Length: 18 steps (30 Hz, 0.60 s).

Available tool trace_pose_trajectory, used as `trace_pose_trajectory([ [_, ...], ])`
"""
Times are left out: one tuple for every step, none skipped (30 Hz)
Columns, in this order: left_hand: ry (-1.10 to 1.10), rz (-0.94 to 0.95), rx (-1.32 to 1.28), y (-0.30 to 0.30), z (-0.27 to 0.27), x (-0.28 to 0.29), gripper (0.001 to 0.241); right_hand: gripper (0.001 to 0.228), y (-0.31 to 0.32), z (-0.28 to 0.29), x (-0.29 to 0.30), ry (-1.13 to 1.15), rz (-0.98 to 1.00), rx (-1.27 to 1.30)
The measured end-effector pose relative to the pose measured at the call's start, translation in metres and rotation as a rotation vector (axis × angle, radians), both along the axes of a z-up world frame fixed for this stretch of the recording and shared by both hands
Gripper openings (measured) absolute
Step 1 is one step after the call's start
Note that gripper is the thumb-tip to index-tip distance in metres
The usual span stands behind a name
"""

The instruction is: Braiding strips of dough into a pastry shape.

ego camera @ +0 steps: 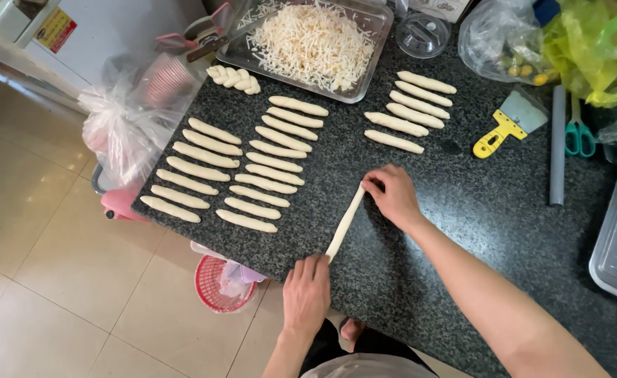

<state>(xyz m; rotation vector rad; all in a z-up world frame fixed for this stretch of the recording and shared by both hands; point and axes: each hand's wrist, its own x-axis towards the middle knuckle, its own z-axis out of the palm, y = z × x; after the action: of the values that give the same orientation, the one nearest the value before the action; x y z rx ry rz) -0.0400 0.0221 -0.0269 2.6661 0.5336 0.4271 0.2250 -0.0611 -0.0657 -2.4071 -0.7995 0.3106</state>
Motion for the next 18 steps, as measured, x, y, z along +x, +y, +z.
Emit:
trace_pose_trajectory([
  [0.0, 0.0, 0.0, 0.001, 0.0, -0.003, 0.029, 0.015, -0.003, -0.003, -0.003, 0.0, 0.0, 0.0],
  [-0.03, -0.053, 0.035, 0.002, 0.001, -0.005, 0.032, 0.018, -0.006, -0.006, -0.004, -0.039, 0.012, 0.043],
  [-0.06, -0.107, 0.071, 0.004, 0.001, -0.007, 0.035, 0.021, -0.008, -0.009, -0.006, -0.078, 0.024, 0.086],
  [-0.063, -0.108, 0.074, 0.004, -0.003, -0.011, 0.035, 0.021, -0.009, -0.005, -0.009, -0.081, 0.024, 0.089],
  [-0.03, -0.117, 0.058, 0.005, -0.007, -0.016, 0.039, 0.022, -0.011, -0.001, -0.013, -0.057, 0.01, 0.126],
  [0.004, -0.128, 0.041, 0.004, -0.011, -0.021, 0.044, 0.031, -0.013, 0.003, -0.017, -0.032, -0.004, 0.161],
  [0.001, -0.129, 0.042, 0.004, -0.011, -0.024, 0.044, 0.031, -0.018, -0.001, -0.02, -0.035, -0.005, 0.161],
  [-0.004, -0.148, 0.036, 0.006, -0.011, -0.025, 0.046, 0.028, -0.02, -0.005, -0.022, -0.098, 0.052, 0.129],
  [-0.009, -0.168, 0.031, 0.008, -0.011, -0.027, 0.048, 0.026, -0.022, -0.009, -0.023, -0.161, 0.109, 0.097],
  [-0.012, -0.167, 0.034, 0.011, -0.012, -0.029, 0.048, 0.026, -0.022, -0.01, -0.023, -0.165, 0.109, 0.099],
  [-0.018, -0.174, -0.031, 0.014, -0.012, -0.032, 0.047, 0.027, -0.023, -0.011, -0.024, -0.143, 0.104, 0.116],
  [-0.027, -0.179, -0.097, 0.016, -0.012, -0.032, 0.046, 0.028, -0.023, -0.012, -0.022, -0.124, 0.102, 0.132],
  [-0.034, -0.176, -0.094, 0.022, -0.006, -0.031, 0.046, 0.028, -0.027, -0.014, -0.02, -0.131, 0.106, 0.135],
  [-0.104, -0.123, -0.116, 0.03, 0.0, -0.031, 0.043, 0.034, -0.027, -0.016, -0.019, -0.046, 0.043, 0.221],
  [-0.174, -0.071, -0.138, 0.038, 0.007, -0.032, 0.041, 0.042, -0.026, -0.018, -0.018, 0.041, -0.02, 0.305],
  [-0.181, -0.06, -0.126, 0.054, 0.012, -0.028, 0.041, 0.042, -0.029, -0.024, -0.019, 0.037, -0.007, 0.316],
  [-0.182, 0.018, -0.156, 0.07, 0.017, -0.024, 0.038, 0.043, -0.031, -0.029, -0.02, 0.073, -0.038, 0.383],
  [-0.182, 0.102, -0.184, 0.087, 0.022, -0.023, 0.035, 0.044, -0.03, -0.036, -0.021, 0.115, -0.062, 0.45],
])
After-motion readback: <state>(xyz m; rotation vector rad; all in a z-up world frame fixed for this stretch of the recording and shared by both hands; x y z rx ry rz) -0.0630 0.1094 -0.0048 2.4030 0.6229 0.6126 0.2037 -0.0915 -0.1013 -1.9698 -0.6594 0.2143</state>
